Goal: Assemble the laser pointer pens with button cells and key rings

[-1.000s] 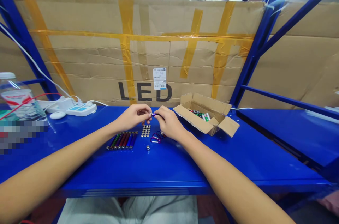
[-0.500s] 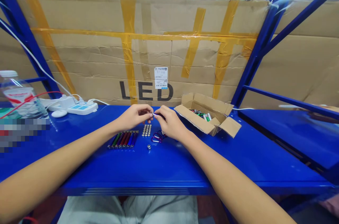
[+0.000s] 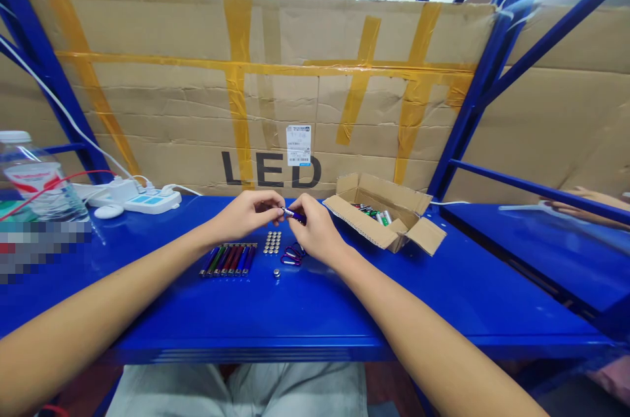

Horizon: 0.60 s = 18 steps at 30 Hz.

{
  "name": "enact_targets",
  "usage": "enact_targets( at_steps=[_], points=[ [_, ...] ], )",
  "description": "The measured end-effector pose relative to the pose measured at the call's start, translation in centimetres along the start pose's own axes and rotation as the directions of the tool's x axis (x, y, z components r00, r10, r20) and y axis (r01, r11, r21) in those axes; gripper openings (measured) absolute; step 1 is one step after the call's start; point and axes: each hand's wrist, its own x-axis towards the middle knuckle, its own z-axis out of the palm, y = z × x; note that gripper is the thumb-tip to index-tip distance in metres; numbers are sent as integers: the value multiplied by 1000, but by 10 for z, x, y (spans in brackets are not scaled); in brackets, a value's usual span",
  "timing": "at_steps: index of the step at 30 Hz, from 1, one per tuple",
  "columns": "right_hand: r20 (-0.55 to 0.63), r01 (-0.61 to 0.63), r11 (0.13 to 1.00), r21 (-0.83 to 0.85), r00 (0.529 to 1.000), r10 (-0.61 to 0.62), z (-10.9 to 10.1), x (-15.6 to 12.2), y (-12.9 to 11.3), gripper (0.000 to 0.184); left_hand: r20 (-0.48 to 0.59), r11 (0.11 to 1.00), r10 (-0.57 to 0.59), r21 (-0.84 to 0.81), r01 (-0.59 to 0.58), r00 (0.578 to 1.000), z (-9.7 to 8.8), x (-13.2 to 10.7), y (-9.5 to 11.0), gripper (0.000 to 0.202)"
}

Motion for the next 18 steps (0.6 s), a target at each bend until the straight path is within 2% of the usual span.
enact_targets(
  at_steps=[3, 7, 18],
  points=[
    [-29, 52, 998, -19, 998, -53, -2, 1, -2, 5, -5, 997, 28, 67, -27, 1000, -4, 0, 4, 9],
    [9, 105, 994, -34, 994, -105, -6, 2, -4, 3, 12, 993, 27, 116, -28, 1000, -6, -1, 3, 10],
    [112, 40, 998, -45, 993, -34, -9, 3, -2, 7, 21, 966, 39, 255, -43, 999, -3, -1, -6, 12]
  ],
)
